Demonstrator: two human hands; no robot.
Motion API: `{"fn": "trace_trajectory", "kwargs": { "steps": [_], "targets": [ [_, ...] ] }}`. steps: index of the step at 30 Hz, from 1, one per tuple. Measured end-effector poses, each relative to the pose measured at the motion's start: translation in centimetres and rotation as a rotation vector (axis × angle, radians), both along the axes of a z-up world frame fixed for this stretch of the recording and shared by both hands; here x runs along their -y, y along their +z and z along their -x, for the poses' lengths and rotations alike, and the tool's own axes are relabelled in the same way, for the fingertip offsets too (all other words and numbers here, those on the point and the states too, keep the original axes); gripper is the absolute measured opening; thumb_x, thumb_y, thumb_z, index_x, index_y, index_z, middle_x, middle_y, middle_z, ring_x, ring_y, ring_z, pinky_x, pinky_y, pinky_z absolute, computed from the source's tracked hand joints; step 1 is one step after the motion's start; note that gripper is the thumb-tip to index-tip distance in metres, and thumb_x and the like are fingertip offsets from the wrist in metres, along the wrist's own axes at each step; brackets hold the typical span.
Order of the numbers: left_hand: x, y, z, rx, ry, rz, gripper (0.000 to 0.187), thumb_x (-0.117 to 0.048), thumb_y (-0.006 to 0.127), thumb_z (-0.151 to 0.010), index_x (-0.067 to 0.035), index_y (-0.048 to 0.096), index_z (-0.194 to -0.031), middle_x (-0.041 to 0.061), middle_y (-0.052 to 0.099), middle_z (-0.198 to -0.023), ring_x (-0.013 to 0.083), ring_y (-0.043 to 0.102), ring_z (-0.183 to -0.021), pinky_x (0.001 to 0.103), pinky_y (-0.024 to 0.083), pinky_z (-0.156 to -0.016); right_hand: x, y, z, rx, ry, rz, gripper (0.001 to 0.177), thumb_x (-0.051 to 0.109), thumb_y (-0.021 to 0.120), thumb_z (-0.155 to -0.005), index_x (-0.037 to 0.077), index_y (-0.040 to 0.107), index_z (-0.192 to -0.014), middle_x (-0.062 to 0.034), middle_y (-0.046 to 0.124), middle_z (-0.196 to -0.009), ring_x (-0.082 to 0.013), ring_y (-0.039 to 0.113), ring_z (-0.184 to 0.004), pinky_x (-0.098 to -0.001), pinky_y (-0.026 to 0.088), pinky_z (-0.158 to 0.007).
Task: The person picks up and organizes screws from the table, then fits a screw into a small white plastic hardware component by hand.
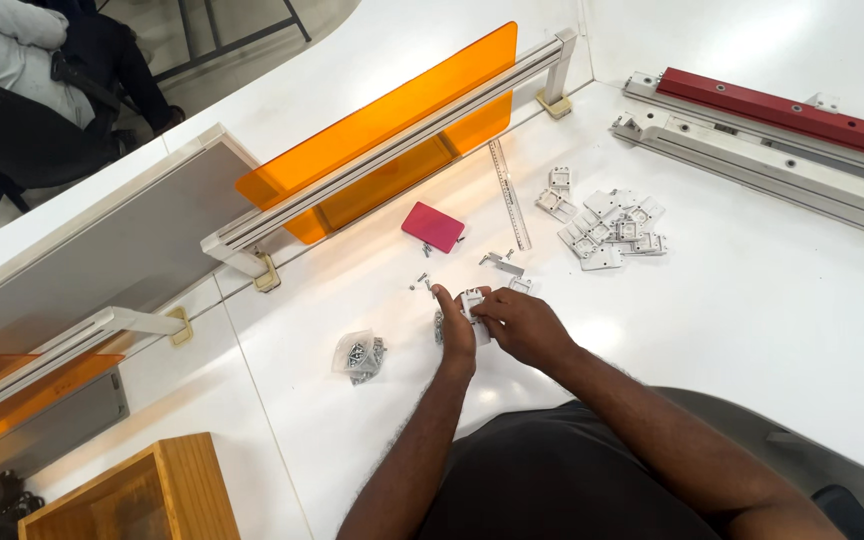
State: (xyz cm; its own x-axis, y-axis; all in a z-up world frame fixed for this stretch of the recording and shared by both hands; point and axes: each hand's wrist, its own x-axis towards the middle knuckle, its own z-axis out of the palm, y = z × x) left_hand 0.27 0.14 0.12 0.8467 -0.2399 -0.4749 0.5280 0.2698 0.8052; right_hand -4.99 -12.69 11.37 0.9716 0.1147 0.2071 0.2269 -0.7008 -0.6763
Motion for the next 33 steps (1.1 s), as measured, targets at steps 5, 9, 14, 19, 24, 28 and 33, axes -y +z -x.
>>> {"fn": "trace_trajectory", "kwargs": {
  "steps": [5,9,14,19,24,28,33],
  "targets": [
    [-0.2,0.6,0.3,0.006,-0.030,0.024,0.101,-0.082,0.009,-0.093,-0.004,0.069,-0.117,0.006,0.066,-0.083,0.0166,0.060,-0.069,0.031,0.052,-0.061,0.2,0.2,0.0,-0.060,0.021,0.000,0.016,0.011,0.066,-0.090,0.011,0.074,-0.105,-0.0026,0.071,-0.090,-0.0219,0.072,-0.079,-0.0377,0.058,-0.073],
    [-0.3,1.3,0.2,0.029,-0.025,0.016,0.102,-0.084,0.009,-0.093,-0.004,0.067,-0.117,0.006,0.062,-0.078,0.0160,0.056,-0.063,0.029,0.049,-0.056,0.2,0.6,-0.5,0.048,0.086,0.112,0.006,0.009,0.069,-0.086,0.012,0.074,-0.090,-0.0018,0.071,-0.085,-0.0225,0.071,-0.082,-0.0392,0.058,-0.073],
    [-0.5,1.5,0.1,0.004,0.009,-0.032,0.103,-0.086,0.010,-0.090,-0.005,0.066,-0.118,0.006,0.064,-0.081,0.0153,0.059,-0.066,0.029,0.051,-0.059,-0.3,1.7,-1.1,-0.007,0.138,0.238,0.011,0.013,0.074,-0.080,0.011,0.075,-0.091,-0.0034,0.070,-0.087,-0.0240,0.070,-0.081,-0.0396,0.057,-0.069],
    [-0.8,0.3,-0.2,-0.032,0.025,-0.022,0.104,-0.087,0.012,-0.090,-0.003,0.067,-0.117,0.006,0.064,-0.085,0.0156,0.060,-0.069,0.031,0.051,-0.058,-0.4,2.0,-1.6,0.021,0.159,0.259,0.019,0.013,0.075,-0.075,0.009,0.076,-0.093,-0.0057,0.068,-0.085,-0.0262,0.069,-0.081,-0.0416,0.057,-0.071],
    [-0.9,0.6,-0.3,-0.092,0.052,0.016,0.105,-0.088,0.014,-0.089,0.000,0.060,-0.122,0.007,0.068,-0.096,0.0155,0.066,-0.077,0.030,0.055,-0.063,-0.2,1.9,-1.9,0.002,0.218,0.265,0.018,0.013,0.075,-0.076,0.008,0.076,-0.094,-0.0073,0.070,-0.087,-0.0278,0.069,-0.082,-0.0429,0.056,-0.073],
    [-1.2,2.1,0.2,-0.053,-0.033,-0.086,0.111,-0.090,0.010,-0.087,0.000,0.064,-0.122,0.011,0.066,-0.085,0.0171,0.060,-0.062,0.030,0.052,-0.052,0.0,2.0,-2.4,-0.054,0.226,0.184,0.012,0.016,0.072,-0.086,0.012,0.079,-0.094,-0.0085,0.074,-0.091,-0.0267,0.071,-0.086,-0.0419,0.057,-0.075],
    [-1.0,2.2,0.5,-0.057,0.038,-0.002,0.102,-0.089,0.013,-0.087,-0.005,0.058,-0.123,0.008,0.062,-0.082,0.0174,0.058,-0.062,0.033,0.051,-0.053,0.2,2.7,-2.9,-0.539,0.055,-0.123,0.017,0.023,0.069,-0.093,0.014,0.076,-0.105,-0.0081,0.080,-0.078,-0.0224,0.078,-0.072,-0.0351,0.060,-0.070]
  ]
}}
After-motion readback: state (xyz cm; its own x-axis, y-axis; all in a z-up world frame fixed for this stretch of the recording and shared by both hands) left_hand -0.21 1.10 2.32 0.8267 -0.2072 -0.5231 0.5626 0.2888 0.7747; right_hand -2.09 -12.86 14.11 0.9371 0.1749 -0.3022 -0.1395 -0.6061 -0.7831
